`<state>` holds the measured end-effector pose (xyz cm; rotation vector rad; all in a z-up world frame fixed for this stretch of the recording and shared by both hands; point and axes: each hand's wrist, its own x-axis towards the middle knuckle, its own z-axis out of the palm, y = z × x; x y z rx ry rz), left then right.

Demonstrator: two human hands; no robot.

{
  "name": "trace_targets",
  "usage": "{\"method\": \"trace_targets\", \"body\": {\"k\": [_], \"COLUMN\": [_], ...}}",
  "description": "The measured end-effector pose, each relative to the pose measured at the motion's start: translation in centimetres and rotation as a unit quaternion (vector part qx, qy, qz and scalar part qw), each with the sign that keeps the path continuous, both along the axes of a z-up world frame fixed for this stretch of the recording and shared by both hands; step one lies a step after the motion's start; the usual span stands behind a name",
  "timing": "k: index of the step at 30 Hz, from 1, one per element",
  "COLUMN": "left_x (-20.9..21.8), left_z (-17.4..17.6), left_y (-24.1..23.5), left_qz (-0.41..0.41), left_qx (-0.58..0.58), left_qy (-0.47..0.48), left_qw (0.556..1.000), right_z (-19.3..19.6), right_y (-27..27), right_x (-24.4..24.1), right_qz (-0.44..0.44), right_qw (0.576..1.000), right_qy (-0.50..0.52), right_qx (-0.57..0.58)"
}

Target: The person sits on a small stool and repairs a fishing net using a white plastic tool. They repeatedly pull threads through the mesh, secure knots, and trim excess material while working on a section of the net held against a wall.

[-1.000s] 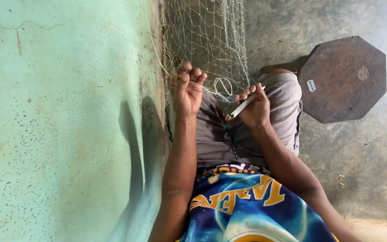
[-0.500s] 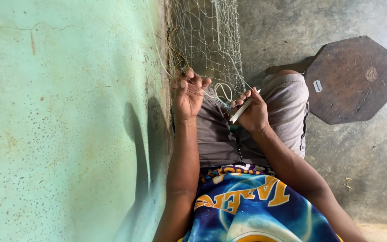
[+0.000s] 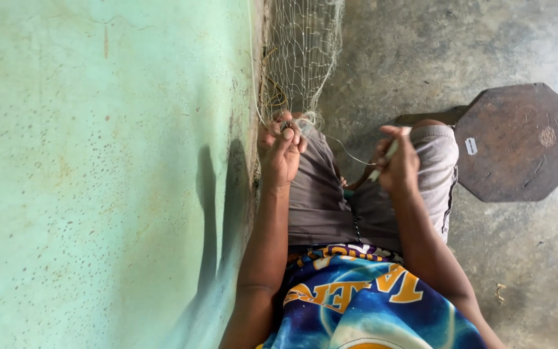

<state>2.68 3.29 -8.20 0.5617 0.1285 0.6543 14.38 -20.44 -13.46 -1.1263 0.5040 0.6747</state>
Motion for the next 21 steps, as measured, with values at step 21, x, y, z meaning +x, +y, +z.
{"method": "trace_targets", "body": {"k": [21], "left_x": [1.2], "left_z": [1.1], "left_y": [2.2], "left_qz": [0.003], "left_qx": [0.089], "left_qy": [0.049], "left_qw": [0.995], "right_z": [11.0], "right_y": [0.2], "right_x": [1.8], "right_qz": [0.191], "right_qw": [0.918], "right_qy": [-0.340], "right_qx": [0.068]}}
